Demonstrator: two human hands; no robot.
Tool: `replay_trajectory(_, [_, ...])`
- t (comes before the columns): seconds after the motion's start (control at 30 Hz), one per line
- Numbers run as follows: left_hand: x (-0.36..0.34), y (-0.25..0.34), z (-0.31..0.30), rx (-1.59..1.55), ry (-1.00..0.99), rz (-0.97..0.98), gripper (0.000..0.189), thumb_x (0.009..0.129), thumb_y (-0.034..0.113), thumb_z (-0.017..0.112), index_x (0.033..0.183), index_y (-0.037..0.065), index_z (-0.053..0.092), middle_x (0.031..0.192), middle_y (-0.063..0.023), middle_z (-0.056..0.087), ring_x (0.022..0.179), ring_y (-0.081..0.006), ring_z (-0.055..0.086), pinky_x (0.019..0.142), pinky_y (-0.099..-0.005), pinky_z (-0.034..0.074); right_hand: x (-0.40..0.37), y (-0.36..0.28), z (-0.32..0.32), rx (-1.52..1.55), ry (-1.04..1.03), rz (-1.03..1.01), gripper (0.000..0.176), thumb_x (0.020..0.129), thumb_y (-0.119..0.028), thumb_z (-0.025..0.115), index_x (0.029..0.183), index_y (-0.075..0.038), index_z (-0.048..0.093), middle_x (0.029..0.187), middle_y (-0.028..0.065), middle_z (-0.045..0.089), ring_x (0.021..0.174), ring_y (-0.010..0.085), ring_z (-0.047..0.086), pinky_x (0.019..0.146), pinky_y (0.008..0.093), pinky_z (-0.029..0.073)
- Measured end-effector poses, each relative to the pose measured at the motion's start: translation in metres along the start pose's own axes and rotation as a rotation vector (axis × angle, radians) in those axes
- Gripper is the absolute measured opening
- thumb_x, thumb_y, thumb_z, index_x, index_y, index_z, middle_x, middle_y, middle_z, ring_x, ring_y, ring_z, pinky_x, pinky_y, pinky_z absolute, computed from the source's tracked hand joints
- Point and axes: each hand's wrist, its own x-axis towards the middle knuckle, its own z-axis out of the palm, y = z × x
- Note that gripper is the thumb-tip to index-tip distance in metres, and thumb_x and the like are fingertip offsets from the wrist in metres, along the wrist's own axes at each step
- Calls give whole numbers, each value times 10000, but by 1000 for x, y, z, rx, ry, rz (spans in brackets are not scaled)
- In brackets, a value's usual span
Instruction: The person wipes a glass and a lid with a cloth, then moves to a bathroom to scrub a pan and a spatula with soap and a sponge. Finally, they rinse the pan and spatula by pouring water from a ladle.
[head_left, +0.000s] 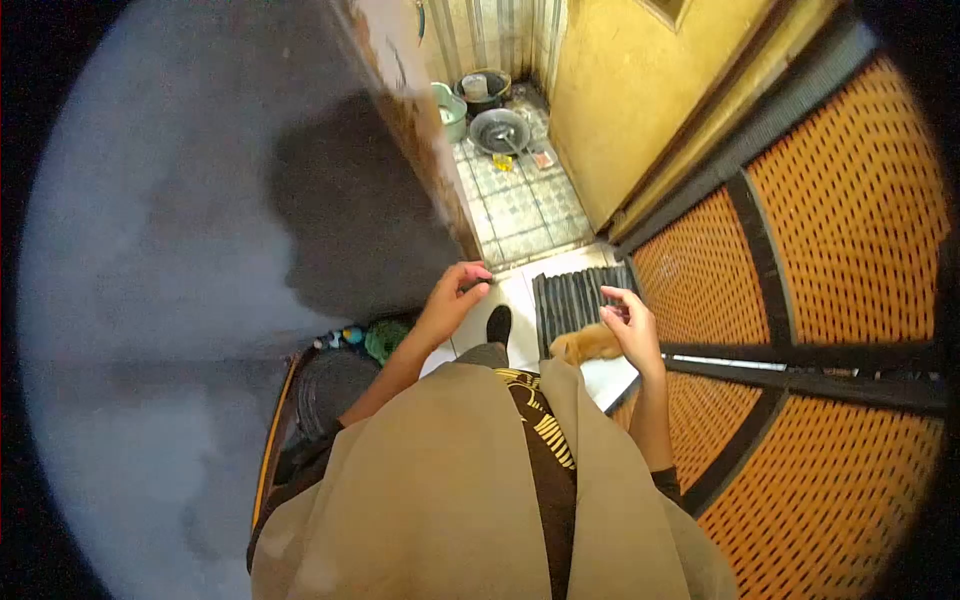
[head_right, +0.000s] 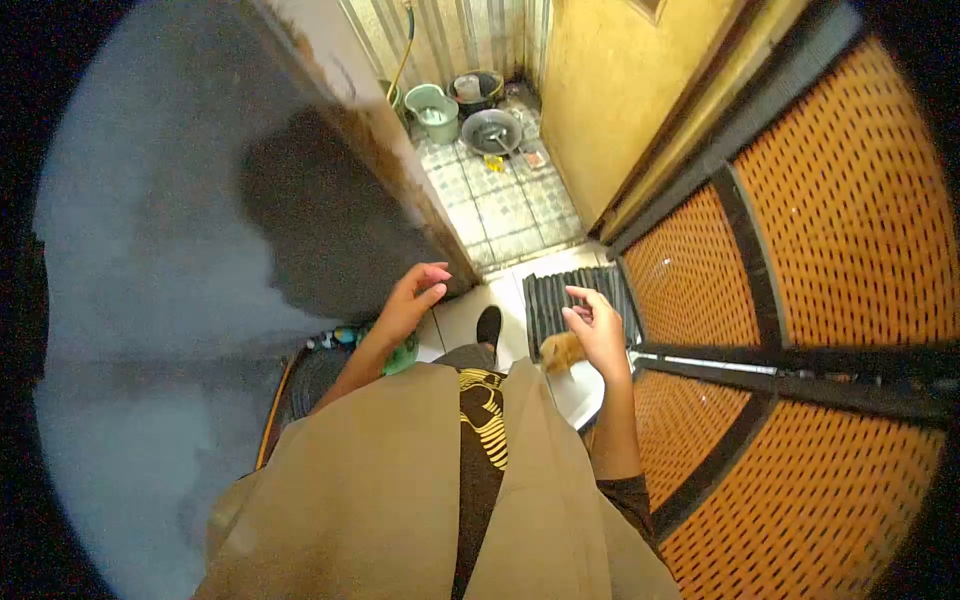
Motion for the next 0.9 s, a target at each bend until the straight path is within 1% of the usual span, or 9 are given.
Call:
replay_trajectory(0.1, [48, 13, -4, -27, -60, 36, 189, 756, 125, 546, 935, 80, 503, 1123, -75, 419, 994, -166, 420, 812, -289, 325, 61, -26, 3, -64, -37, -45, 310, 703, -104, 553, 1000, -25, 511, 911, 101, 531, 771, 165, 527, 680, 253, 416])
replay_trajectory(0.17, [88, 24, -3, -65, -88, 43, 187, 750, 113, 545, 927, 70, 506, 1093, -70, 433, 983, -153, 421, 824, -295, 332, 102, -45, 7, -30, -39, -125, 289, 710, -82, 554, 990, -20, 521, 880, 58, 536, 734, 115, 512, 661, 233, 420])
replay_trajectory(0.23, [125, 23, -4, -56, -140, 89, 186, 743, 93, 539, 923, 61, 505, 1079, -72, 441, 977, -153, 425, 834, -294, 333, 140, -60, 13, -72, -28, -179, 297, 702, -86, 558, 987, -17, 519, 895, 83, 530, 755, 144, 520, 673, 257, 423])
replay_trajectory(0.33, [166, 20, 4, -182, -115, 57, 181, 738, 52, 527, 917, 46, 504, 1075, -80, 446, 971, -159, 432, 832, -291, 341, 185, -73, 15, -165, -87, -238, 311, 684, -134, 569, 977, -41, 521, 877, 131, 525, 771, 247, 526, 697, 315, 422])
replay_trajectory(0.5, [215, 19, 19, -376, 176, -92, 261, 730, 22, 517, 975, 59, 432, 1136, -128, 401, 1037, -203, 394, 868, -320, 323, 267, -58, 11, -142, -264, -217, 304, 696, -141, 564, 982, -47, 521, 893, 126, 527, 787, 243, 528, 703, 317, 417])
replay_trajectory(0.57, [234, 7, 24, -298, 430, 7, 251, 729, 16, 515, 962, 61, 436, 1150, -131, 392, 1056, -219, 382, 871, -321, 318, 308, -55, 6, -167, -293, -261, 303, 704, -105, 555, 998, -44, 514, 878, 106, 521, 775, 199, 519, 693, 293, 417])
replay_trajectory(0.7, [284, 7, 18, -271, 697, 26, 277, 712, 2, 524, 967, 63, 433, 1143, -132, 403, 1057, -236, 379, 875, -323, 302, 389, -59, -11, -238, -405, -306, 298, 700, -134, 560, 987, -62, 519, 909, 124, 524, 780, 241, 525, 706, 319, 414])
replay_trajectory(0.77, [313, 13, 9, -272, 784, -8, 277, 710, 6, 526, 967, 63, 439, 1136, -120, 409, 1047, -243, 382, 867, -329, 313, 424, -60, -26, -236, -482, -334, 295, 701, -135, 562, 985, -67, 518, 923, 120, 524, 780, 236, 524, 701, 315, 417])
replay_trajectory(0.9, [377, 18, -9, -193, 833, -17, 278, 712, 49, 538, 973, 62, 446, 1111, -126, 422, 1018, -250, 402, 858, -345, 323, 496, -43, -56, -251, -455, -311, 292, 695, -134, 570, 974, -63, 518, 927, 119, 527, 769, 223, 523, 695, 313, 420])
